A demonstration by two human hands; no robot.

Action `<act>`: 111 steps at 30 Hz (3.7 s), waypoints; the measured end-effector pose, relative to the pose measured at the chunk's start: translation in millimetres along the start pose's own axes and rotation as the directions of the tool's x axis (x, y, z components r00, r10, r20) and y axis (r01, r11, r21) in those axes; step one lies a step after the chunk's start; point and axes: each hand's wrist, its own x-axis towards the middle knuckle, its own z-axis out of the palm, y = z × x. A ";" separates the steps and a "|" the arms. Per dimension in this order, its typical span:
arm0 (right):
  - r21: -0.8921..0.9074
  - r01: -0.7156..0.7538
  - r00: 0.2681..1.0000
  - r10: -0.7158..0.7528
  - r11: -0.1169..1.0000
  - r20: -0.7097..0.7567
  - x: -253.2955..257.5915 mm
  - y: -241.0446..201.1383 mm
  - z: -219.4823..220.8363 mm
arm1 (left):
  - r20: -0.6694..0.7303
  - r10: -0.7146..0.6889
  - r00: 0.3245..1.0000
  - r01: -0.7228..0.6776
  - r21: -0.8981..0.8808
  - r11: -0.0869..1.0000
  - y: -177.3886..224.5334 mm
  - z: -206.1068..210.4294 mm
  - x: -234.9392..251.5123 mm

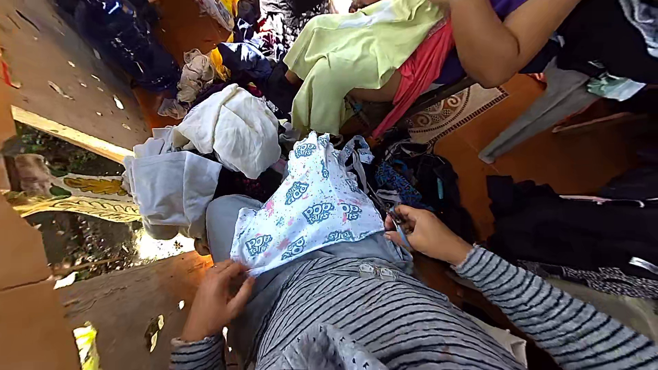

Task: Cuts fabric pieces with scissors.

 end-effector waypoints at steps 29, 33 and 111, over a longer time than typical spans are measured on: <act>0.441 -0.543 0.712 0.114 0.715 0.693 -53.4 -39.6 12.2 | -0.058 0.722 0.689 -0.722 0.031 0.691 98.0 115.7 104.0; 0.483 -0.519 0.764 0.130 0.705 0.632 -57.7 -35.9 16.9 | -0.061 0.741 0.669 -0.741 0.010 0.671 100.4 115.9 102.5; 0.581 -0.501 0.844 0.214 0.642 0.491 61.8 -77.6 30.2 | -0.074 0.866 0.494 -0.866 -0.125 0.484 103.6 112.9 95.1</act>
